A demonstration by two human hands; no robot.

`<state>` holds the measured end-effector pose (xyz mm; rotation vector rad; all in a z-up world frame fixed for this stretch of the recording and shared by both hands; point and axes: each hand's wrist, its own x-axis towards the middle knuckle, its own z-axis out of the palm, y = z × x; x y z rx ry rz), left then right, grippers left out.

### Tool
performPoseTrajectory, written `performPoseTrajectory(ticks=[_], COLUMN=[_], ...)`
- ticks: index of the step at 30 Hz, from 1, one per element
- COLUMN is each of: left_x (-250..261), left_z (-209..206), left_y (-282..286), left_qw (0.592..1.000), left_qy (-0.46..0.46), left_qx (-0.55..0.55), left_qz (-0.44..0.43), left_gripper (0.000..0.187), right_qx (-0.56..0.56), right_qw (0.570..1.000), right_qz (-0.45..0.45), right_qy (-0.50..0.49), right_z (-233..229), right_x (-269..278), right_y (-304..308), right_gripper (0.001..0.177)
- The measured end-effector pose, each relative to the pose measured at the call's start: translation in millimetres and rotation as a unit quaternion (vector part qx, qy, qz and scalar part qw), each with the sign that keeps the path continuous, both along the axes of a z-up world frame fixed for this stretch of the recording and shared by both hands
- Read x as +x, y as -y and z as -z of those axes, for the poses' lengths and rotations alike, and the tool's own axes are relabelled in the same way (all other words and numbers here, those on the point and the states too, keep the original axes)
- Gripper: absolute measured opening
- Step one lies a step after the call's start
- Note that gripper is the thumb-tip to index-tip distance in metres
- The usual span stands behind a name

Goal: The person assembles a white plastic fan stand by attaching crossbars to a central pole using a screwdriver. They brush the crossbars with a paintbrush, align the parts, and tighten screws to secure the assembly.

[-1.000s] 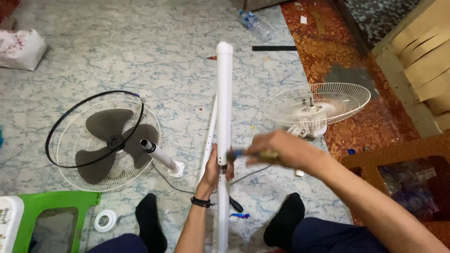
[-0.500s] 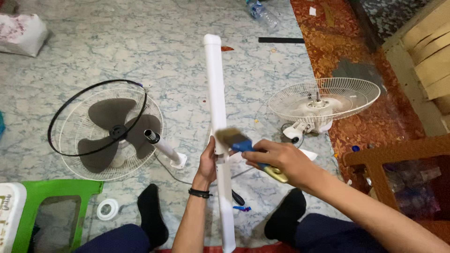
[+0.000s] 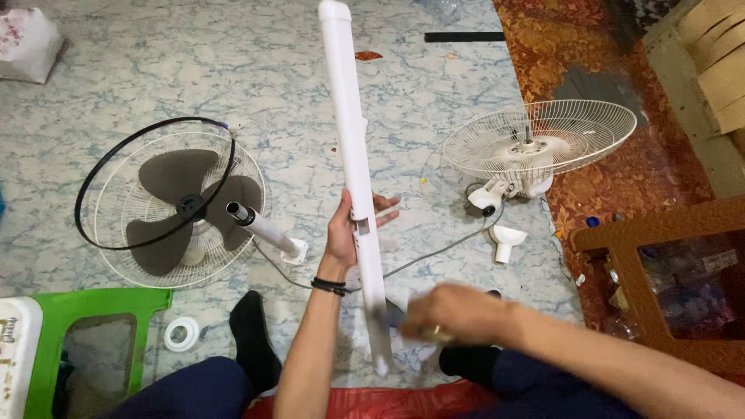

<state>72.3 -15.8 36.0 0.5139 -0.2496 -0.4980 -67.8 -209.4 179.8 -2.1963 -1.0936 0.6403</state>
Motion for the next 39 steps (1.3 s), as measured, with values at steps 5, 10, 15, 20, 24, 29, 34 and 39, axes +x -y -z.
performPoseTrajectory(ticks=[5,10,15,20,24,29,34,39], left_x=[28,17,24,36,47,57,66,60], left_z=[-5,-23,-38,-28,-17,-8,-1,11], left_y=[-3,4,8,2,4,16,11,15], left_qw=[0.982,0.999,1.0,0.999,1.0,1.0,0.996,0.992], left_qy=[0.066,0.004,0.007,0.032,0.016,0.009,-0.039,-0.049], left_qx=[-0.168,0.028,-0.024,-0.034,-0.018,0.011,0.036,0.081], left_qz=[0.063,0.019,0.016,0.005,0.016,-0.024,-0.066,-0.085], left_gripper=[0.066,0.067,0.067,0.068,0.064,0.062,0.061,0.057], right_qx=[0.022,0.142,0.054,0.027,0.125,-0.035,0.122,0.166], right_qw=[0.999,0.905,0.997,0.999,0.97,0.999,0.987,0.853], right_qz=[0.037,0.306,0.043,-0.033,0.182,-0.036,0.088,0.387], right_qy=[-0.017,0.26,-0.017,0.007,0.104,-0.013,0.065,0.309], right_z=[15,7,12,13,3,16,29,7], right_x=[9,27,1,1,14,-19,1,47], right_y=[3,38,23,15,26,10,33,85], right_gripper=[0.039,0.025,0.018,0.017,0.022,0.015,0.013,0.01])
